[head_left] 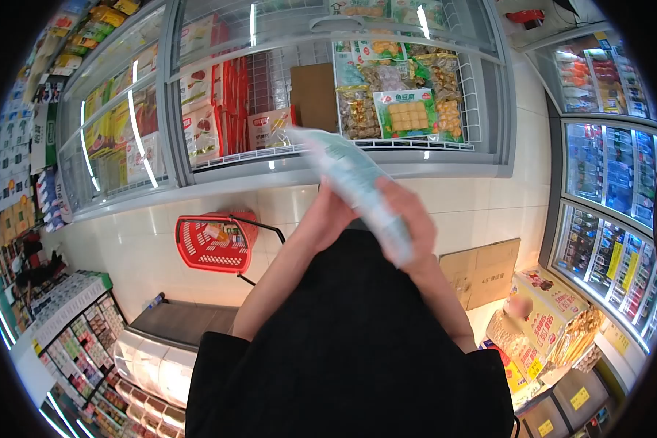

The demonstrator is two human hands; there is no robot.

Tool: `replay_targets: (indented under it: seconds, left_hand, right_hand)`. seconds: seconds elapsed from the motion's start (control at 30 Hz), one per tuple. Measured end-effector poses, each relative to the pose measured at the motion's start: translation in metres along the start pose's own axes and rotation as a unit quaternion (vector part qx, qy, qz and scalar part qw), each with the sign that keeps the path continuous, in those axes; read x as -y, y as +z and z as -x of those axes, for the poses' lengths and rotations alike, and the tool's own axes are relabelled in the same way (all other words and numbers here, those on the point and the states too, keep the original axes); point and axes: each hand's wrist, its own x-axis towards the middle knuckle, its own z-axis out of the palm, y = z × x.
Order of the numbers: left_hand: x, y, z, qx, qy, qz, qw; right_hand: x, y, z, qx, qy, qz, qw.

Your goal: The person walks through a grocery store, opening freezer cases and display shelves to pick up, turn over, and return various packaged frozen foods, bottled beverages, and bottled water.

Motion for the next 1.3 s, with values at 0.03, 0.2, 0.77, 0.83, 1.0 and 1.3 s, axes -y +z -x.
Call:
replay_targets:
  seconds: [0.03, 0.2, 0.77, 0.83, 1.0, 1.3]
  left_hand:
    - [-0.002, -0.002, -0.006, 0.058, -0.055, -0.011, 0.997]
    - [0.002, -0.02, -0.009, -0.001, -0.024, 0.015, 1.0]
    - [-0.005, -0.054, -0.127, -0.202, -0.079, -0.139, 0.966]
    - [0.0, -0.057, -0.157, -0.279, -0.056, -0.182, 0.941]
    - [-0.007, -0.087, -0.258, -0.335, 0.033, -0.202, 0.92]
    - [-0.007, -0.133, -0.403, -0.329, 0.047, -0.341, 0.879]
  right_hand:
    - [0.003, 0.002, -0.004, 0.056, -0.075, 0.043, 0.995]
    - [0.006, 0.008, -0.007, 0.194, -0.099, 0.13, 0.967]
    - [-0.207, -0.049, -0.035, -0.03, 0.544, -0.281, 0.79]
    - [-0.225, -0.053, -0.039, 0.0, 0.546, -0.223, 0.808]
    - [-0.24, -0.094, -0.031, -0.079, 0.528, -0.17, 0.828]
    - [-0.247, -0.15, -0.003, -0.134, 0.606, -0.186, 0.762]
